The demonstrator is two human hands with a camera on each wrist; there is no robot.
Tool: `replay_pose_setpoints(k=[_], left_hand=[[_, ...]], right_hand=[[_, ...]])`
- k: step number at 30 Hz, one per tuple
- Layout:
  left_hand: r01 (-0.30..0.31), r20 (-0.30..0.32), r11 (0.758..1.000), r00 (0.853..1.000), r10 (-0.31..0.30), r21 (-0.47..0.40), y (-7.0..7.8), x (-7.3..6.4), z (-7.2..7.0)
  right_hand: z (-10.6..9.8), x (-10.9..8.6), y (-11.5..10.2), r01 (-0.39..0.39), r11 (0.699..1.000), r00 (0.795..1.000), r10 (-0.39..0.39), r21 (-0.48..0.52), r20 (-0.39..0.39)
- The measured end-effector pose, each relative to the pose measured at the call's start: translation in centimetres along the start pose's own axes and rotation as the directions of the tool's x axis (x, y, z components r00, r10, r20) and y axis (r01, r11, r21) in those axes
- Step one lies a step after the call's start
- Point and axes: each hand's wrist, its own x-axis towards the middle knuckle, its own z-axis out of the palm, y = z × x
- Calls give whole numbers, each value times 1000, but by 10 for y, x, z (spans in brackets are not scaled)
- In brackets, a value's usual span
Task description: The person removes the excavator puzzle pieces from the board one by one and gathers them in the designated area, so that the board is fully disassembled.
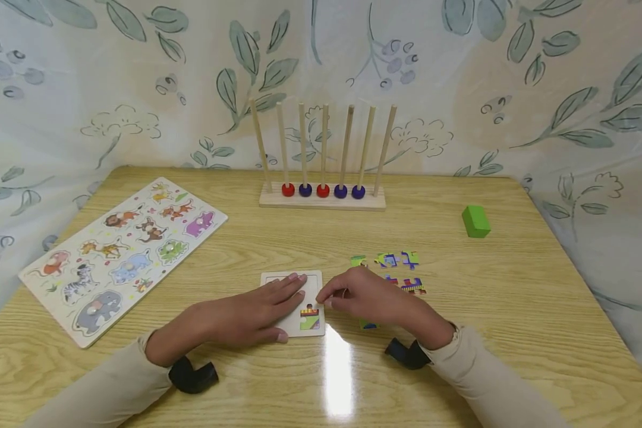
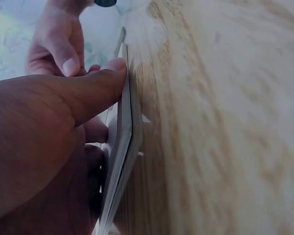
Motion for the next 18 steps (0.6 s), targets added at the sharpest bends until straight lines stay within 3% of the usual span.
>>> replay_pose_setpoints(k=[7,18], left_hand=[[-3,-2,999,1000,3,49,-1,1,3],[9,5,999,1000,-9,34,3,-1,0]], right_hand=[[5,8,-1,9,1000,999,-10,3,34],[13,14,0,19,1000,999,-19,-1,37]])
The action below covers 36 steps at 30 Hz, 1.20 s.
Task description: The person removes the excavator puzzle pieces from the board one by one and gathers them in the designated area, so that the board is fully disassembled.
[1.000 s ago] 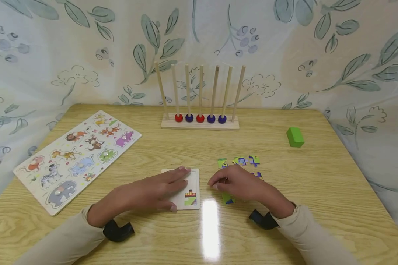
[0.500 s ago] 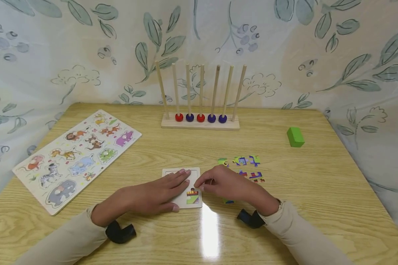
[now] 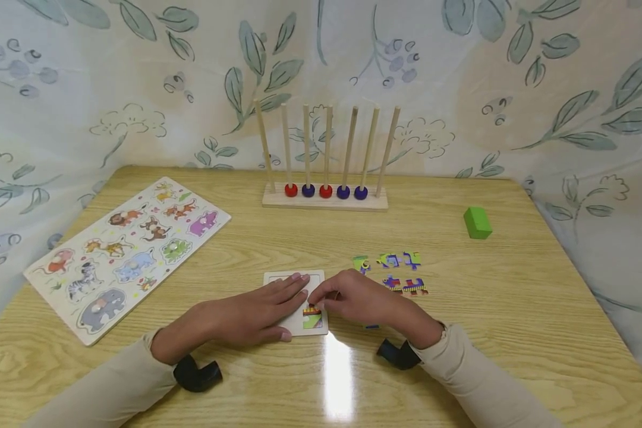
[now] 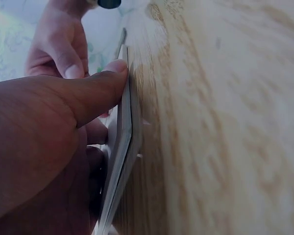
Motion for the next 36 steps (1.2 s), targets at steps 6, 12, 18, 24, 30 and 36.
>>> replay_pose_setpoints(k=[6,12,18,24,30,36], left_hand=[[4,1,1000,1000,-4,0,0,0,-1],[-4,-7,1000,1000,4,13,1,1,-1],[10,-1,1000,1000,-10,-23,0,1,0],[3,-6,999,1000,-3,-43,-1,1,-1],[-3,-4,1000,1000,3,-29,-1,1,-1],[9,2,999,1000,-9,-44,0,1,-1]], right_hand=[[1,0,0,-14,1000,1000,14,10,-4],[-2,-2,-2,8,1000,1000,-7,27,-23],[-1,1,-3,31,998,999,-30,60,-22],[3,5,-4,32,995,999,-30,96,-20],[7,7,-4,43,992,999,-45,120,15],[9,7,-5,-1,992,999,-5,123,49]])
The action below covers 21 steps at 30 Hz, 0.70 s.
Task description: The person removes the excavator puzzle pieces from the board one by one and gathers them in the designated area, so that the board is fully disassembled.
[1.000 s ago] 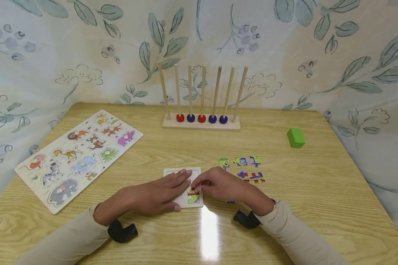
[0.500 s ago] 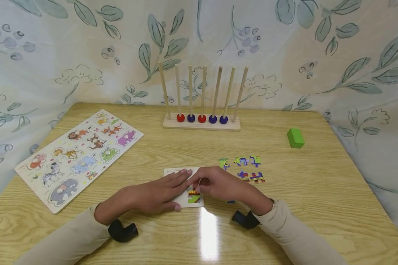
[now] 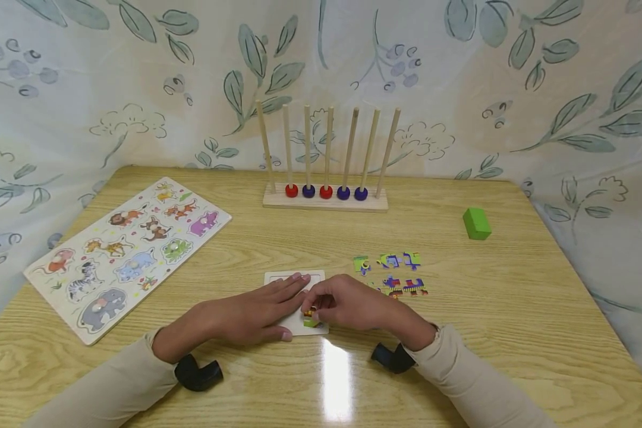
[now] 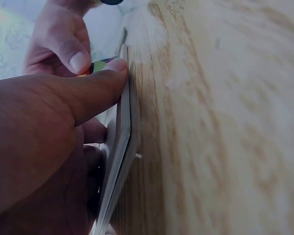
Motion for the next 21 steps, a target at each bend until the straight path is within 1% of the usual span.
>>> replay_pose_setpoints(k=[5,8,14,21], left_hand=[[11,4,1000,1000,-11,-8,0,1,0],[12,6,1000,1000,-12,-7,0,0,0],[10,4,1000,1000,-10,1,0,-1,1],[5,11,1000,1000,-6,6,-2,1,3]], right_hand=[[1,-2,-2,-23,1000,999,23,2,28],[1,-4,-1,-17,1000,999,18,-6,35],[-3,-10,-1,-9,1000,1000,9,-30,1],[-12,-25,5,-47,998,998,45,-36,-47]])
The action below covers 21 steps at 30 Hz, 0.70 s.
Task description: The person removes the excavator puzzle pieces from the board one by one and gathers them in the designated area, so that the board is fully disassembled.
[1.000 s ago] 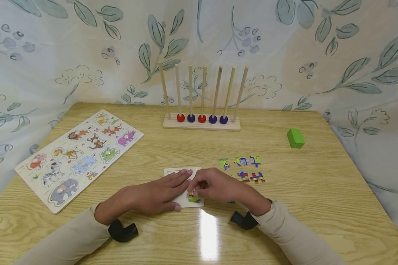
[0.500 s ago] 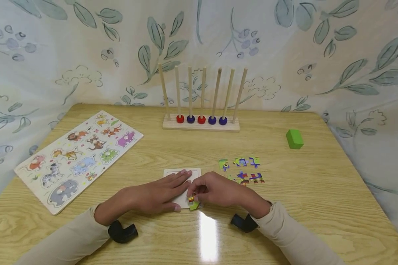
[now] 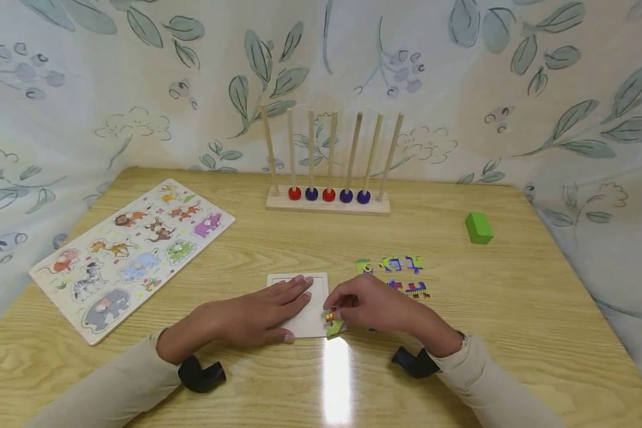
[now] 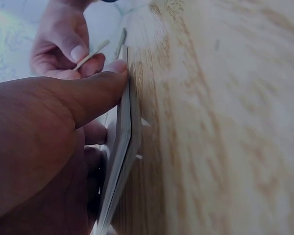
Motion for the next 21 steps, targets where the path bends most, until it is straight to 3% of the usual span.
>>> replay_pose_setpoints(k=[5,12,21], left_hand=[[4,-1,1000,1000,-4,-5,-1,1,1],[13,1,1000,1000,-13,19,1,3,2],[7,0,1000,1000,-7,8,1,2,1]], right_hand=[[-5,-9,6,-31,1000,999,31,4,-14],[-14,-26,12,-17,1000,999,17,-3,-51],[-26,-47,17,-87,996,990,88,13,-111]])
